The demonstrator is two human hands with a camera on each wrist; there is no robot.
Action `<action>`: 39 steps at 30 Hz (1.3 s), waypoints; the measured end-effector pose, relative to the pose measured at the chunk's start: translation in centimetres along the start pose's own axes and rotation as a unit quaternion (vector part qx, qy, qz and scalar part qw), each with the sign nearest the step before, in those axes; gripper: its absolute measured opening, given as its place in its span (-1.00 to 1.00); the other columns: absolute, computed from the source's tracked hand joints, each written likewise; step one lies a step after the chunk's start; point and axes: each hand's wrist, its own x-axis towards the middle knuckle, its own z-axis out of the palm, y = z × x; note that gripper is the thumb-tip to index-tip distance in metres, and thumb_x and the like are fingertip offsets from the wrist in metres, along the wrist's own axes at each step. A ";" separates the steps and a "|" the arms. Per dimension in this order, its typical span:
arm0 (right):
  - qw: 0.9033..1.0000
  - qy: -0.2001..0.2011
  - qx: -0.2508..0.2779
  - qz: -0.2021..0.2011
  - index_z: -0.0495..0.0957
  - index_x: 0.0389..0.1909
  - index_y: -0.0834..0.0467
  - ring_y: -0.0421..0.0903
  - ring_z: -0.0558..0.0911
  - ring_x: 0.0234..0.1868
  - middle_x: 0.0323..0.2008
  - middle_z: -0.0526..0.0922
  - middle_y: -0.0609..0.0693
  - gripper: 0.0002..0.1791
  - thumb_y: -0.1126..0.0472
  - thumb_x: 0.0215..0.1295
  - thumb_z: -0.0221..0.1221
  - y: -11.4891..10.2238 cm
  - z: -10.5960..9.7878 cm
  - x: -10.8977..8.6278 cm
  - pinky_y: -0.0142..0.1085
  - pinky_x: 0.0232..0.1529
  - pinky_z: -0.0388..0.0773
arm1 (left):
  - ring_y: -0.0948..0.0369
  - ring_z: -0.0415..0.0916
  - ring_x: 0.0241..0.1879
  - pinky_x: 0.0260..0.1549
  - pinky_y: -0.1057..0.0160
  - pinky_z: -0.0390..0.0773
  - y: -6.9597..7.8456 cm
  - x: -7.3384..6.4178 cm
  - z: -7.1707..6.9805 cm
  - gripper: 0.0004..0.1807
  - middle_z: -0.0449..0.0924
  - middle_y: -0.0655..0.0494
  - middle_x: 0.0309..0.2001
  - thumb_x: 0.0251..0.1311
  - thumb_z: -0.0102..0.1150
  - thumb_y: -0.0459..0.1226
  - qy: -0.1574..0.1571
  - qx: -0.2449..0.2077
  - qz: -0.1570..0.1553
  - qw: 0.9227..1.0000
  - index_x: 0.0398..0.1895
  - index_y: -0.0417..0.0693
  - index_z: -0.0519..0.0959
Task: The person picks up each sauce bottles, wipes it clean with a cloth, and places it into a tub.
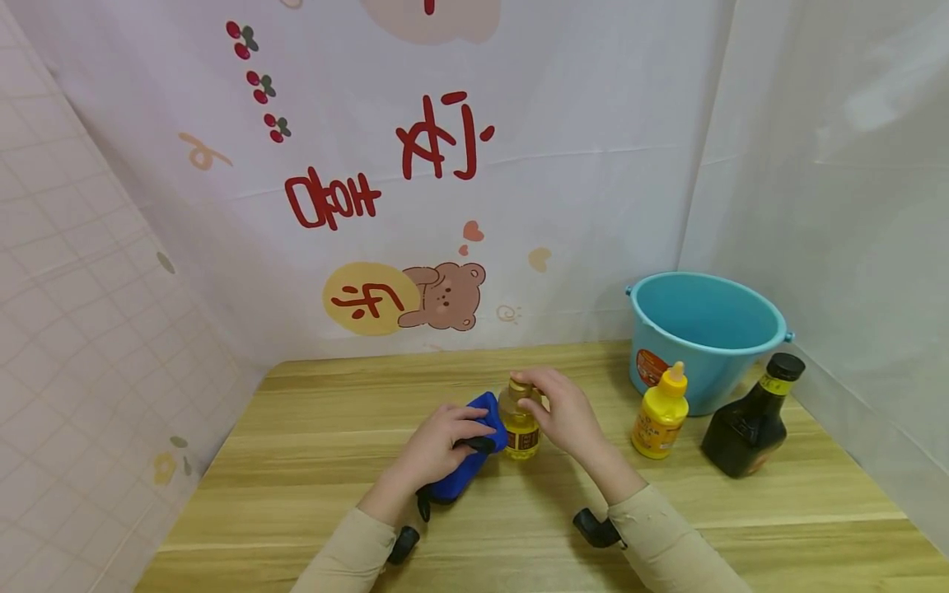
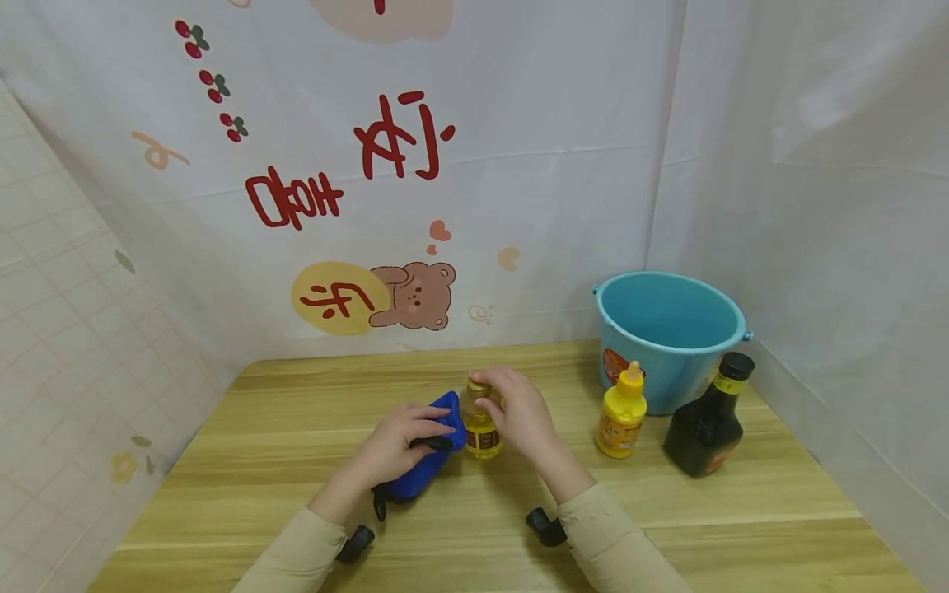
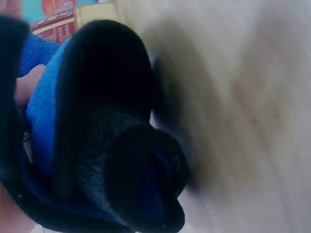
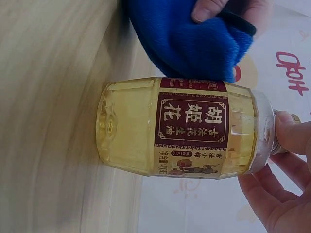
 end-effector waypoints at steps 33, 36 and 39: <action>1.000 0.004 0.002 -0.008 0.63 0.03 0.19 -0.06 0.62 -0.17 -0.03 0.67 0.04 -0.60 0.38 0.13 0.39 0.3 0.2 -0.1 -0.14 -0.19 0.61 | -0.03 0.50 0.15 0.09 -0.01 0.52 0.9 1.1 -2.9 -0.63 0.60 0.00 0.15 0.11 0.38 -0.46 -0.004 0.054 -0.017 0.998 -0.01 0.04 0.73; 1.000 0.003 0.001 -0.008 0.63 0.03 0.17 -0.07 0.62 -0.17 -0.03 0.67 0.04 -0.59 0.39 0.12 0.39 0.3 0.2 -0.1 -0.15 -0.19 0.61 | -0.04 0.48 0.18 0.12 -0.03 0.50 1.3 1.6 -3.7 -0.61 0.58 0.00 0.18 0.10 0.38 -0.46 0.045 0.037 -0.017 0.998 0.01 0.03 0.73; 1.000 0.004 0.000 -0.008 0.63 0.03 0.16 -0.07 0.61 -0.18 -0.03 0.67 0.04 -0.59 0.40 0.12 0.39 0.2 0.3 -0.1 -0.15 -0.19 0.61 | -0.04 0.46 0.20 0.13 -0.05 0.47 1.8 2.2 -4.2 -0.59 0.57 -0.01 0.20 0.08 0.40 -0.47 0.080 0.029 -0.006 0.996 0.02 0.02 0.72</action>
